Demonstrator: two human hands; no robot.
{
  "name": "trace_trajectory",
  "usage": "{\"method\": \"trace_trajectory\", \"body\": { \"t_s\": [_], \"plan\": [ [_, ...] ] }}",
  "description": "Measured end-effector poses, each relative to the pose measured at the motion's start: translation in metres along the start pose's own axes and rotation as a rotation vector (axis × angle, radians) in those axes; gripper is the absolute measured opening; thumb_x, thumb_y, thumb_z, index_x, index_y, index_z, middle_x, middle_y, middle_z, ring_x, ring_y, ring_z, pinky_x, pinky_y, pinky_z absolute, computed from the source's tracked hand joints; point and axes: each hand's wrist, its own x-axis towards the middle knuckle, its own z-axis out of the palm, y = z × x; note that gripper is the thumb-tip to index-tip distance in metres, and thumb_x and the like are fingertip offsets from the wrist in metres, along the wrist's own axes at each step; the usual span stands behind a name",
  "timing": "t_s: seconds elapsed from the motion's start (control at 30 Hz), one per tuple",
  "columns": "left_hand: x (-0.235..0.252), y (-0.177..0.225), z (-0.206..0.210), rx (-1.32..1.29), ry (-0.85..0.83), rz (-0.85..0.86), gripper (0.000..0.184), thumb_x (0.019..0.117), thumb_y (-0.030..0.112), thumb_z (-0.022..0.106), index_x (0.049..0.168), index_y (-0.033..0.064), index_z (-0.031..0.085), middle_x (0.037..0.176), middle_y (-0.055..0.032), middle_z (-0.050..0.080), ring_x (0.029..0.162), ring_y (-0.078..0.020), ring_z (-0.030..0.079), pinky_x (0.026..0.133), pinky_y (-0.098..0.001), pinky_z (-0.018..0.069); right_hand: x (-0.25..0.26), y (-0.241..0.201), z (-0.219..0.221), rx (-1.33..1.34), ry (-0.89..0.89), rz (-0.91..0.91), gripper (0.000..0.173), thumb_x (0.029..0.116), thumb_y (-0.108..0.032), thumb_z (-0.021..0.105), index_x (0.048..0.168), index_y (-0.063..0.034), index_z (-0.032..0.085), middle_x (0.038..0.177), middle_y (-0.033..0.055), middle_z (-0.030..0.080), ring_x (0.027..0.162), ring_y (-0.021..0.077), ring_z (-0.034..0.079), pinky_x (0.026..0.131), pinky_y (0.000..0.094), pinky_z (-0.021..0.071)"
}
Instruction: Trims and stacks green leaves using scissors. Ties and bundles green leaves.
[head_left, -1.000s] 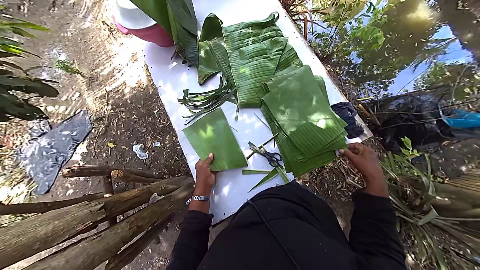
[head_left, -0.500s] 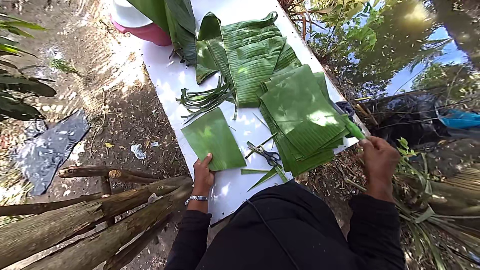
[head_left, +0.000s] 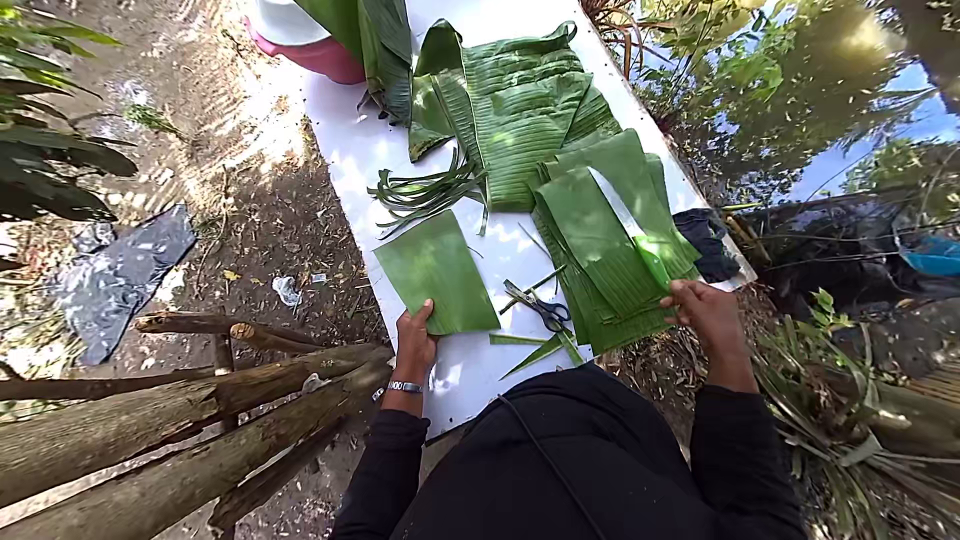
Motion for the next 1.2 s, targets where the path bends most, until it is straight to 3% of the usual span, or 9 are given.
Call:
{"method": "trace_trajectory", "body": {
  "t_s": [0.13, 0.23, 0.43, 0.57, 0.7, 0.87, 1.0, 1.1, 1.2],
  "plan": [
    [-0.002, -0.002, -0.004, -0.048, -0.065, 0.02, 0.02, 0.1006, -0.001, 0.058, 0.12, -0.0052, 0.056, 0.098, -0.0173, 0.073, 0.085, -0.0252, 0.074, 0.076, -0.0425, 0.0642, -0.01, -0.024, -0.002, -0.565, 0.131, -0.141, 0.042, 0.1038, -0.039, 0.059, 0.119, -0.001, 0.069, 0.087, 0.024, 0.068, 0.08, 0.0425, 0.065, 0.077, 0.0656, 0.0484],
    [-0.004, -0.002, -0.004, -0.045, -0.091, 0.023, 0.028, 0.0936, -0.008, 0.064, 0.121, -0.0058, 0.055, 0.099, -0.0172, 0.073, 0.085, -0.0251, 0.074, 0.076, -0.0423, 0.0645, -0.023, -0.05, 0.014, -0.544, 0.066, -0.39, 0.035, 0.1028, -0.029, 0.061, 0.112, 0.003, 0.069, 0.079, 0.0219, 0.067, 0.073, 0.0402, 0.065, 0.072, 0.064, 0.0498],
    [-0.009, -0.002, 0.003, -0.061, -0.002, 0.012, 0.033, 0.0901, -0.011, 0.064, 0.121, -0.0062, 0.055, 0.098, -0.018, 0.071, 0.084, -0.0257, 0.073, 0.074, -0.0425, 0.0639, -0.045, -0.058, 0.128, -0.405, -0.502, -0.76, 0.027, 0.1012, -0.023, 0.06, 0.112, -0.0015, 0.074, 0.107, 0.0166, 0.073, 0.093, 0.0293, 0.071, 0.086, 0.0486, 0.0575],
    [-0.025, -0.005, 0.002, -0.108, -0.073, -0.094, 0.038, 0.0852, -0.011, 0.06, 0.121, -0.0021, 0.052, 0.098, -0.0165, 0.07, 0.085, -0.0261, 0.072, 0.074, -0.0452, 0.0628, -0.058, -0.078, 0.175, -0.044, -0.819, -0.356, 0.041, 0.1046, -0.02, 0.057, 0.14, 0.0017, 0.055, 0.119, 0.009, 0.07, 0.065, 0.0062, 0.059, 0.058, 0.024, 0.05],
    [-0.042, -0.015, 0.001, -0.108, -0.221, -0.165, 0.044, 0.0784, -0.012, 0.063, 0.119, -0.0007, 0.051, 0.096, -0.0159, 0.072, 0.084, -0.0259, 0.073, 0.072, -0.0446, 0.0633, -0.053, -0.082, 0.198, 0.087, -0.937, -0.072, 0.053, 0.1049, -0.019, 0.058, 0.15, 0.0012, 0.04, 0.104, 0.0086, 0.067, 0.053, 0.0056, 0.049, 0.048, 0.0229, 0.0442],
    [-0.04, -0.014, -0.003, -0.181, -0.26, -0.205, 0.042, 0.072, -0.013, 0.062, 0.111, 0.0007, 0.054, 0.093, -0.0157, 0.072, 0.081, -0.0259, 0.074, 0.069, -0.0443, 0.0635, -0.054, -0.075, 0.2, 0.19, -0.906, -0.06, 0.017, 0.1044, -0.011, 0.056, 0.116, 0.0014, 0.058, 0.074, 0.0012, 0.057, 0.05, 0.0052, 0.048, 0.046, 0.0207, 0.0428],
    [-0.041, -0.002, 0.008, -0.104, -0.176, -0.196, 0.033, 0.0822, -0.011, 0.054, 0.112, 0.0028, 0.053, 0.094, -0.0132, 0.07, 0.082, -0.0228, 0.072, 0.07, -0.0416, 0.0622, -0.054, -0.08, 0.191, 0.177, -0.868, -0.136, 0.011, 0.1016, -0.008, 0.06, 0.102, 0.0006, 0.066, 0.073, -0.0007, 0.066, 0.048, 0.0015, 0.048, 0.046, 0.0183, 0.0408],
    [-0.044, 0.007, 0.019, -0.007, -0.256, -0.187, 0.043, 0.0917, 0.013, 0.069, 0.13, 0.0009, 0.052, 0.105, -0.0158, 0.071, 0.094, -0.0246, 0.072, 0.081, -0.0429, 0.0623, -0.054, -0.079, 0.189, 0.164, -0.863, -0.167, 0.01, 0.1003, -0.008, 0.061, 0.097, -0.0009, 0.067, 0.072, -0.0015, 0.067, 0.047, 0.0, 0.047, 0.046, 0.0177, 0.0396],
    [-0.048, 0.007, 0.034, 0.158, -0.324, -0.109, 0.06, 0.0813, 0.015, 0.084, 0.127, -0.0072, 0.053, 0.101, -0.0181, 0.073, 0.09, -0.0259, 0.074, 0.084, -0.0433, 0.0632, -0.056, -0.075, 0.191, 0.186, -0.868, -0.17, 0.009, 0.0995, -0.008, 0.062, 0.094, -0.0018, 0.066, 0.071, -0.0017, 0.067, 0.047, 0.0004, 0.048, 0.046, 0.0178, 0.04]
  ]
}}
